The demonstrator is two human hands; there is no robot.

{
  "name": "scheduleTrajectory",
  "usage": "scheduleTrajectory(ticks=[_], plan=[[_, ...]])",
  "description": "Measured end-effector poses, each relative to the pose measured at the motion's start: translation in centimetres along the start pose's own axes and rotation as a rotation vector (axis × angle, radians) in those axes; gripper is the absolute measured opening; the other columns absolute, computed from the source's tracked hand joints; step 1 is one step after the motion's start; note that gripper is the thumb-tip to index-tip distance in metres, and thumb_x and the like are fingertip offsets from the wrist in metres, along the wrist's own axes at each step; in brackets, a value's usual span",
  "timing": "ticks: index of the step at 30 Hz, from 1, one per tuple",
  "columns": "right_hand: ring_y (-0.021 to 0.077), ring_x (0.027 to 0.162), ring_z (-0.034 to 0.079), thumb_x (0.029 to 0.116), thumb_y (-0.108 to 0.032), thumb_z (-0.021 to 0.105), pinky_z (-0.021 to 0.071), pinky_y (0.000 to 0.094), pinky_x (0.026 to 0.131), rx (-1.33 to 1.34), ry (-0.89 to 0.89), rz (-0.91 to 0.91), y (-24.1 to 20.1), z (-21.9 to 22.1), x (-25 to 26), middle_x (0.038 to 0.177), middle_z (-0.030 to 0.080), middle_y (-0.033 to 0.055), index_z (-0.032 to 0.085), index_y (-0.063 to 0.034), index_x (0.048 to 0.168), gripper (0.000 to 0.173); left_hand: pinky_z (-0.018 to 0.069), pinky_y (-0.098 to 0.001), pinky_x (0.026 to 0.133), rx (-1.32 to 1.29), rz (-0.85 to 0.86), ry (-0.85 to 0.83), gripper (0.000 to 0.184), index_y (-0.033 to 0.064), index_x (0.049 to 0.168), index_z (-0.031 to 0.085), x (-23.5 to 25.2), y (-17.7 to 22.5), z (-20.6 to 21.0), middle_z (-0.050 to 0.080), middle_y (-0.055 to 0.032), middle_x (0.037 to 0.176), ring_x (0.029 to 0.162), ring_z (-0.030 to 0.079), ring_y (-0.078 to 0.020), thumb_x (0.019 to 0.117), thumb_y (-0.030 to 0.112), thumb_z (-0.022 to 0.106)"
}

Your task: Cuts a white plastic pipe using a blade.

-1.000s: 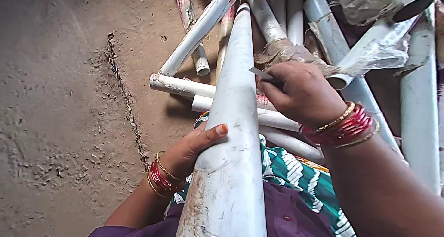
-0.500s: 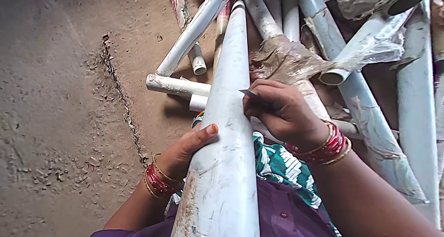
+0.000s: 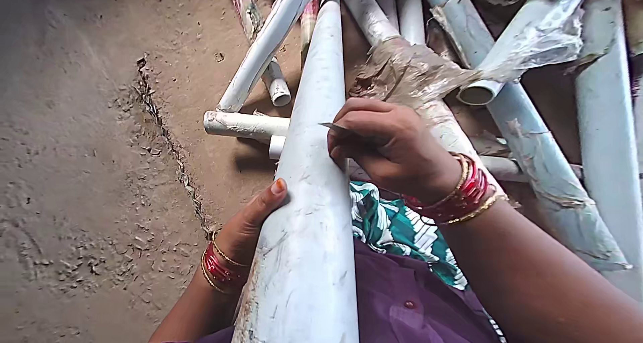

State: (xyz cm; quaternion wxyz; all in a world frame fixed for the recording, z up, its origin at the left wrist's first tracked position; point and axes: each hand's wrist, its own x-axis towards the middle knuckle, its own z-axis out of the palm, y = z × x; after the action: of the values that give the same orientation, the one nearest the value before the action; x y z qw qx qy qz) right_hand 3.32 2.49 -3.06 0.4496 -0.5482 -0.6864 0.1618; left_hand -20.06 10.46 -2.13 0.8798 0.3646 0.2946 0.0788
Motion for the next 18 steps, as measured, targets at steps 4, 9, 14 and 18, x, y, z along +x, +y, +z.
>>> scheduleTrajectory(ticks=[4,9,14,18], plan=[[0.0046,0.084,0.057,0.0909,0.002,0.052,0.0468,0.0143,0.075,0.038,0.019,0.058,0.1,0.8,-0.2,0.087,0.059,0.0055,0.065,0.0006,0.087,0.013,0.0613,-0.0194,0.078,-0.068,0.027,-0.089,0.034,0.024,0.101,0.078,0.3,-0.2,-0.8,0.078,0.0047,0.091,0.085,0.074,-0.0013,0.0902,0.054,0.069],[-0.0027,0.084,0.055,0.0957,-0.001,0.053,0.046,0.0099,0.075,0.214,0.141,0.161,0.2,1.6,-1.5,0.089,0.058,-0.0004,0.064,-0.0004,0.09,0.013,0.0596,-0.0187,0.086,-0.094,0.062,-0.186,0.031,0.0227,0.111,0.077,0.4,-0.2,-1.3,0.079,0.0052,0.1,0.093,0.074,-0.0007,0.0945,0.047,0.066],[-0.0036,0.079,0.053,0.0963,-0.003,0.053,0.045,0.0091,0.07,0.324,0.19,0.21,-0.5,1.3,-3.0,0.086,0.055,-0.0038,0.061,-0.0038,0.089,0.011,0.058,-0.0143,0.085,-0.009,0.091,-0.129,0.023,0.0241,0.108,0.077,0.4,0.6,-0.5,0.078,0.0095,0.097,0.091,0.073,0.0032,0.094,0.04,0.068],[-0.0054,0.073,0.053,0.097,-0.008,0.06,0.0453,0.0073,0.062,0.295,0.232,0.331,-1.2,0.6,-4.2,0.087,0.057,-0.0068,0.063,-0.0071,0.094,0.004,0.0566,-0.0127,0.087,-0.033,0.104,-0.187,0.021,0.0234,0.108,0.076,0.7,1.1,-0.2,0.078,0.0108,0.1,0.094,0.072,0.0045,0.0955,0.036,0.067]])
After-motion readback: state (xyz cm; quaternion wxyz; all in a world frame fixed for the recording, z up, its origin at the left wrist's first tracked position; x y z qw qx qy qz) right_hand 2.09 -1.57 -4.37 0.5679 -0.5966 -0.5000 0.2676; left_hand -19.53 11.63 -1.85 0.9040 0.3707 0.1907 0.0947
